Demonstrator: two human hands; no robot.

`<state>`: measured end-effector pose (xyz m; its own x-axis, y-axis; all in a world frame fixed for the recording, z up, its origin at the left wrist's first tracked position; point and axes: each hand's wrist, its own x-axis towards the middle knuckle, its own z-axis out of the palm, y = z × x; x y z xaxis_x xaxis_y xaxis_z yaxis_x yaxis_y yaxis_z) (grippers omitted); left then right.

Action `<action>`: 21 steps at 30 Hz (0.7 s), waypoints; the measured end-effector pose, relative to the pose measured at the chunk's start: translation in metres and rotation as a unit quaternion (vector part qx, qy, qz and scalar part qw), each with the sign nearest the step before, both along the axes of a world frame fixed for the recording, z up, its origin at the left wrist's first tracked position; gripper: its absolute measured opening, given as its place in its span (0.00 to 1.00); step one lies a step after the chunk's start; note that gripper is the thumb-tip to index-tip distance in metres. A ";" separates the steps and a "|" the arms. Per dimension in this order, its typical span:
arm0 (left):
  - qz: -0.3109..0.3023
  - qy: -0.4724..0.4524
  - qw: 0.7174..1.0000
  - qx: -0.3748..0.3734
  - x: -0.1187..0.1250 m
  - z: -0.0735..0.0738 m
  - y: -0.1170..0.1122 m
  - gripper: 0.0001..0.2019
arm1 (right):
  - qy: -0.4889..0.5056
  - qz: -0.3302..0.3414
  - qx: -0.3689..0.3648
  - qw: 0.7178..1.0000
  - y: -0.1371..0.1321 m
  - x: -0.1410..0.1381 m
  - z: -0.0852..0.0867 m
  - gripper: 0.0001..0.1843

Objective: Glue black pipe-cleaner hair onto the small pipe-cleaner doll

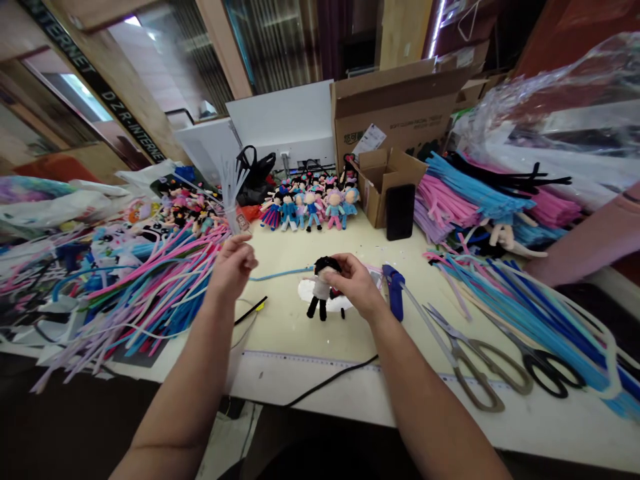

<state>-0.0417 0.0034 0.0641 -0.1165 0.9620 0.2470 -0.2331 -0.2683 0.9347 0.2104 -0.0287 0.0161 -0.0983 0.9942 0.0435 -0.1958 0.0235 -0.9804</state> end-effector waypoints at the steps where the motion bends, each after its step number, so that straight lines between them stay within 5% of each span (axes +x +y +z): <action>1: 0.032 -0.001 0.999 0.013 -0.013 0.007 -0.001 0.13 | 0.001 -0.002 0.009 1.000 0.001 0.000 -0.001 0.22; 5: 0.141 0.102 0.985 0.017 -0.059 0.016 -0.009 0.13 | 0.001 -0.005 0.041 0.999 0.004 0.001 -0.004 0.21; 7: 0.124 0.223 0.967 -0.014 -0.072 0.010 -0.014 0.15 | -0.001 -0.003 0.051 0.999 0.004 0.001 -0.004 0.21; 12: -0.019 0.501 0.864 -0.047 -0.075 -0.009 -0.024 0.17 | -0.006 0.003 0.068 0.998 0.000 -0.001 -0.002 0.21; 15: 0.048 0.594 0.802 -0.050 -0.067 -0.012 -0.022 0.09 | -0.016 0.009 0.067 0.998 -0.002 -0.004 0.002 0.21; 17: 0.101 0.627 0.770 -0.065 -0.060 -0.013 -0.019 0.14 | -0.021 0.010 0.059 0.998 -0.004 -0.006 0.004 0.21; 19: 0.100 0.630 0.768 -0.058 -0.051 -0.014 -0.018 0.12 | -0.016 0.010 0.045 0.999 -0.006 -0.007 0.006 0.22; 21: 0.039 0.596 0.802 -0.017 -0.040 -0.014 -0.018 0.13 | 0.003 0.014 0.033 0.999 -0.008 -0.009 0.007 0.22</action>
<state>-0.0822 -0.0149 0.0502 0.1234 0.9717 0.2014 0.8472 -0.2088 0.4885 0.2014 -0.0364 0.0232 -0.1263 0.9858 0.1104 -0.2040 0.0831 -0.9754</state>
